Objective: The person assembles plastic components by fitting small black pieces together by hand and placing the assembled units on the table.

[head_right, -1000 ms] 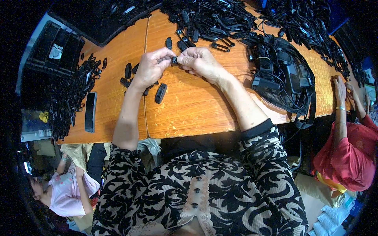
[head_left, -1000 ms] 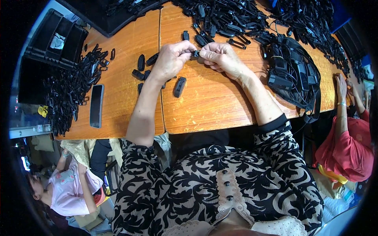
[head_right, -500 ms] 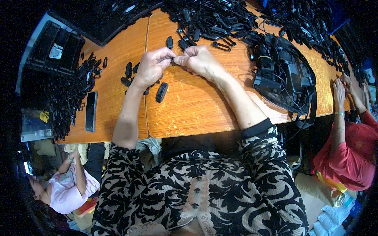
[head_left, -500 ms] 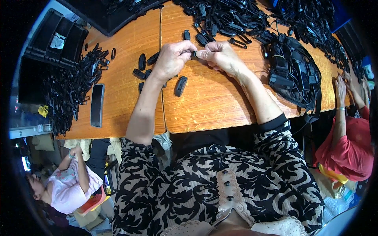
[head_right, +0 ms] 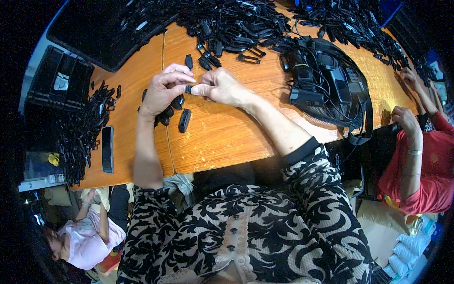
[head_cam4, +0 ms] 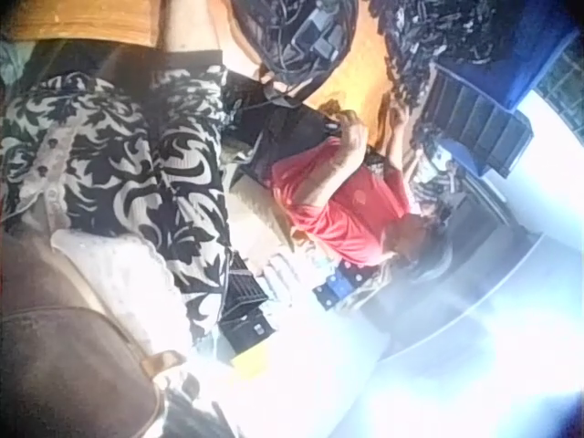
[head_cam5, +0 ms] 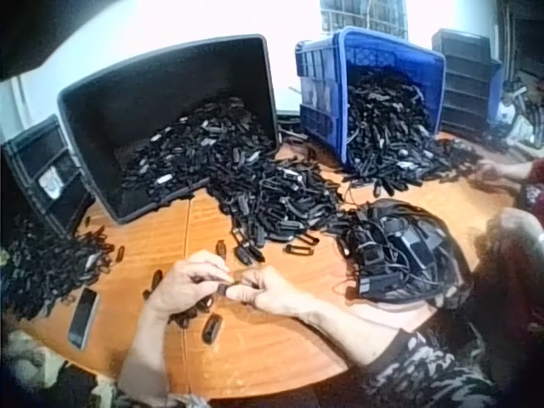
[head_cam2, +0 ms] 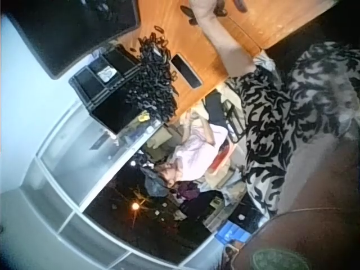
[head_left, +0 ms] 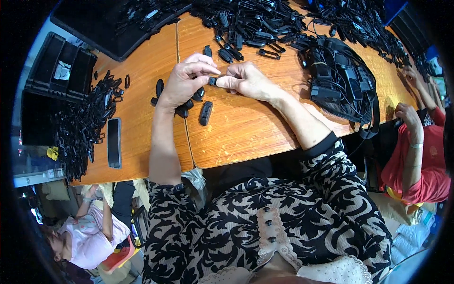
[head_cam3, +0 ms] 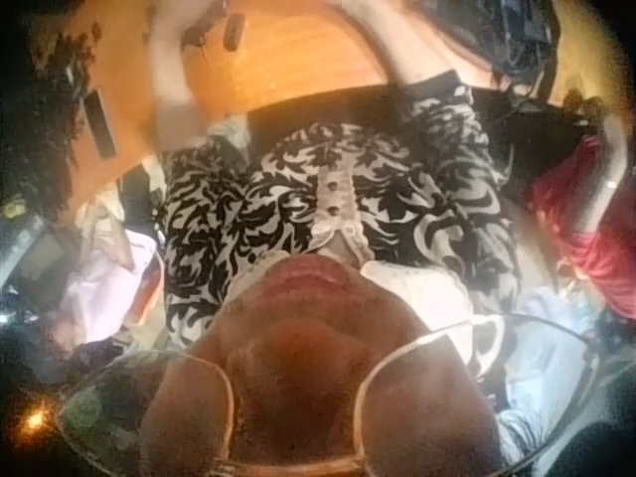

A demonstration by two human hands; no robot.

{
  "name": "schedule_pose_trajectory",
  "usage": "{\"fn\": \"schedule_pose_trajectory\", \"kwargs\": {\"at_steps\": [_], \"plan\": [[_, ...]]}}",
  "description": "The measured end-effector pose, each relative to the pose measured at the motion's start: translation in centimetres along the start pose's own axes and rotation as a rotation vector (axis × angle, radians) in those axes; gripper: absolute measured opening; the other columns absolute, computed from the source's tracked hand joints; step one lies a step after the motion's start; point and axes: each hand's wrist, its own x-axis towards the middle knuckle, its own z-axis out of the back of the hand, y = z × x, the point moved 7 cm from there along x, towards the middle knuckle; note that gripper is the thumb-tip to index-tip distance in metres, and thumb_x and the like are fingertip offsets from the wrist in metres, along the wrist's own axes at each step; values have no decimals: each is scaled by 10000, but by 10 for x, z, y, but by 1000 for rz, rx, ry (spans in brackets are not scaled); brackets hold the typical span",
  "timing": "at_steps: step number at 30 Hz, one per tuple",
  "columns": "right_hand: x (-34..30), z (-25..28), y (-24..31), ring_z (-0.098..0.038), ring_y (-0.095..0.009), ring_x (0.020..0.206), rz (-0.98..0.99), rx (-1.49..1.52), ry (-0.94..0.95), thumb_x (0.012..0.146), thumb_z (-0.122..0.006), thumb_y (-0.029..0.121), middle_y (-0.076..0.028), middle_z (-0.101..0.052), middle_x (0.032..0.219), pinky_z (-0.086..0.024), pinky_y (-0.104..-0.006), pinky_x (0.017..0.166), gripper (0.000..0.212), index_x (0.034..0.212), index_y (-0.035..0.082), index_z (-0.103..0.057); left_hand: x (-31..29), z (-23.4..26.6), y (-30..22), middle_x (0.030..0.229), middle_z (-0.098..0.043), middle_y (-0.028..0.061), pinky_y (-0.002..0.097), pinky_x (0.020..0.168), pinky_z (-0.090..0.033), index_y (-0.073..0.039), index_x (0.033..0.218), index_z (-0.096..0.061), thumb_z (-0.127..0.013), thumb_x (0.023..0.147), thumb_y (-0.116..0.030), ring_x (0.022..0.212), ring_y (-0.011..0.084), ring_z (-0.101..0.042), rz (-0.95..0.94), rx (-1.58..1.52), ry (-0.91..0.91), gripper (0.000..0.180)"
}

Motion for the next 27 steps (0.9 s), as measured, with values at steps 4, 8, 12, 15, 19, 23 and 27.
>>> {"fn": "schedule_pose_trajectory", "kwargs": {"at_steps": [4,8,12,15,19,23,27], "plan": [[-8,-5,25,-683,-291,684,144,-557,-188,909,-687,430,-164,-658,656,-502,-422,622,416,771,38,-673,-2,7,14,1009,-650,4,205,674,-457,-58,1048,-747,-632,836,31,751,60,-542,128,107,-31,258],[-14,18,33,-676,-360,625,238,-753,-477,958,-602,425,-189,-654,642,-521,-480,569,407,832,41,-644,5,29,25,989,-690,70,272,743,-514,-31,1083,-730,-674,875,-109,811,148,-640,258,242,-349,229],[-23,71,28,-692,-379,664,-29,-1047,-664,973,-574,396,-198,-675,680,-534,-495,579,411,837,8,-591,32,30,31,1013,-739,157,343,861,-527,-17,1076,-733,-731,861,-321,959,259,-703,331,553,-396,373],[-22,79,19,-701,-386,745,-88,-1048,-632,952,-606,388,-209,-696,754,-540,-503,653,407,872,-10,-589,43,10,22,945,-729,173,365,815,-531,-32,1041,-730,-748,835,-245,901,267,-703,288,896,-244,297],[-20,80,14,-704,-380,790,-154,-1075,-598,896,-660,287,-216,-703,792,-542,-499,700,330,976,-17,-558,38,-6,21,1020,-705,170,414,814,-544,-3,938,-693,-760,796,-55,916,309,-687,385,590,-145,165],[-20,78,19,-704,-378,792,-11,-995,-609,870,-663,186,-210,-705,794,-546,-480,691,262,982,-16,-539,10,-19,9,916,-659,75,310,747,-524,8,968,-690,-767,777,-36,769,155,-615,288,309,-275,211],[-7,37,13,-648,-142,743,79,39,-255,926,-678,173,-102,-685,801,-520,-300,661,228,1035,-25,-649,-4,-17,6,901,-664,47,272,762,-533,-16,1074,-725,-786,769,-32,800,128,-631,226,315,-230,311]]}}
